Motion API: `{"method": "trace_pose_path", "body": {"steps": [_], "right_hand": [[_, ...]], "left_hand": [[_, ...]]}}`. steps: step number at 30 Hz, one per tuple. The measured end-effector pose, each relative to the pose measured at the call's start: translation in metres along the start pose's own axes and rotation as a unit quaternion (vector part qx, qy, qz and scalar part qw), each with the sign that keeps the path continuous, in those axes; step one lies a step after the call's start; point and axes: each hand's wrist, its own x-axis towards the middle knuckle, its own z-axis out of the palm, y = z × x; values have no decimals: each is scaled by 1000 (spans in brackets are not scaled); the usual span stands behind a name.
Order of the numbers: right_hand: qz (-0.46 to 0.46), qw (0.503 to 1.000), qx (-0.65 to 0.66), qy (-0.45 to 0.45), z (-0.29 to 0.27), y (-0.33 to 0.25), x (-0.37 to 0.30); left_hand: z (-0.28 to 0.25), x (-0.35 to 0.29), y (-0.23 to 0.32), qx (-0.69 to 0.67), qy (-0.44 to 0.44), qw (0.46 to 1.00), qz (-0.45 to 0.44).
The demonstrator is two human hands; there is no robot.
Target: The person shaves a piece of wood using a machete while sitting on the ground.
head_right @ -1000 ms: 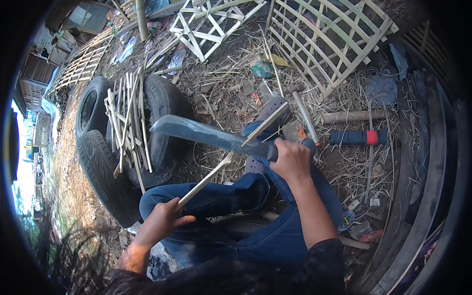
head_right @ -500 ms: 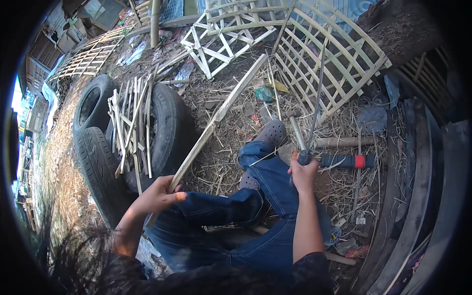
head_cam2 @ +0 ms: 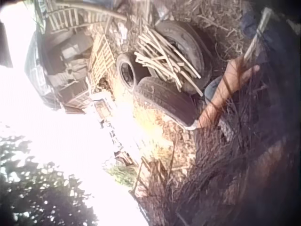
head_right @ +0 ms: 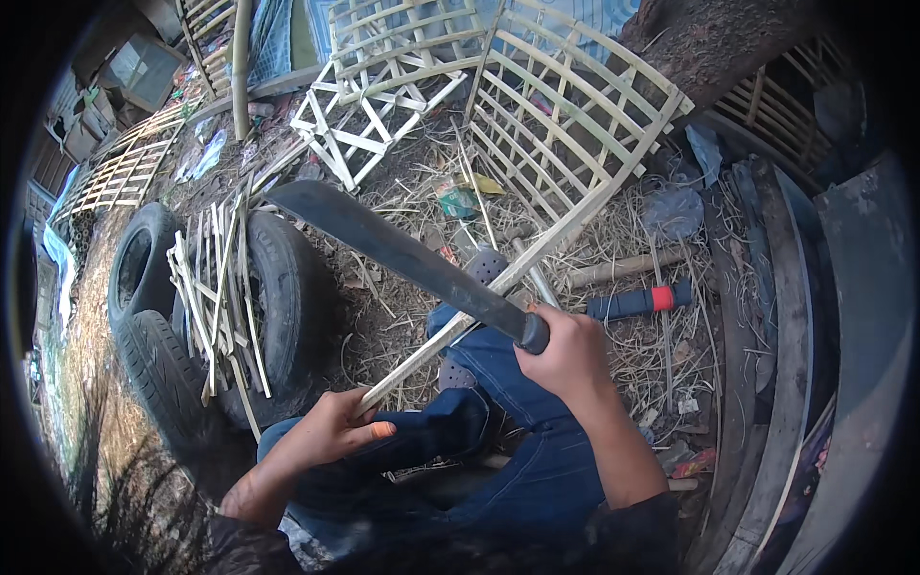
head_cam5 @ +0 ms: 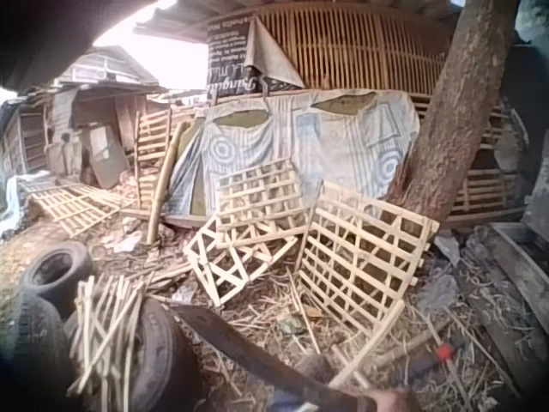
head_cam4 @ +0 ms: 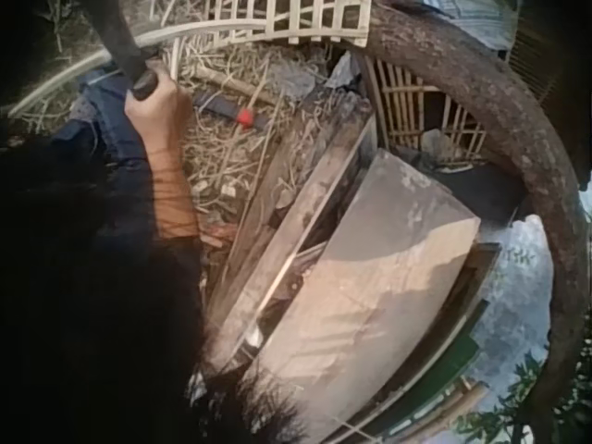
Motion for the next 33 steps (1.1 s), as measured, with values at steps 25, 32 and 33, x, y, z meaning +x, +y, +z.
{"method": "trace_pose_path", "body": {"steps": [25,32,33], "right_hand": [[14,939,-342,20,-81,18,26],[261,948,-106,145,-123,86,-12],[273,948,-73,144,-112,55,-19]], "left_hand": [[-35,-41,-26,152,198,968,10],[-30,-33,-33,245,316,910,113],[-29,-31,-35,254,308,910,108]]}}
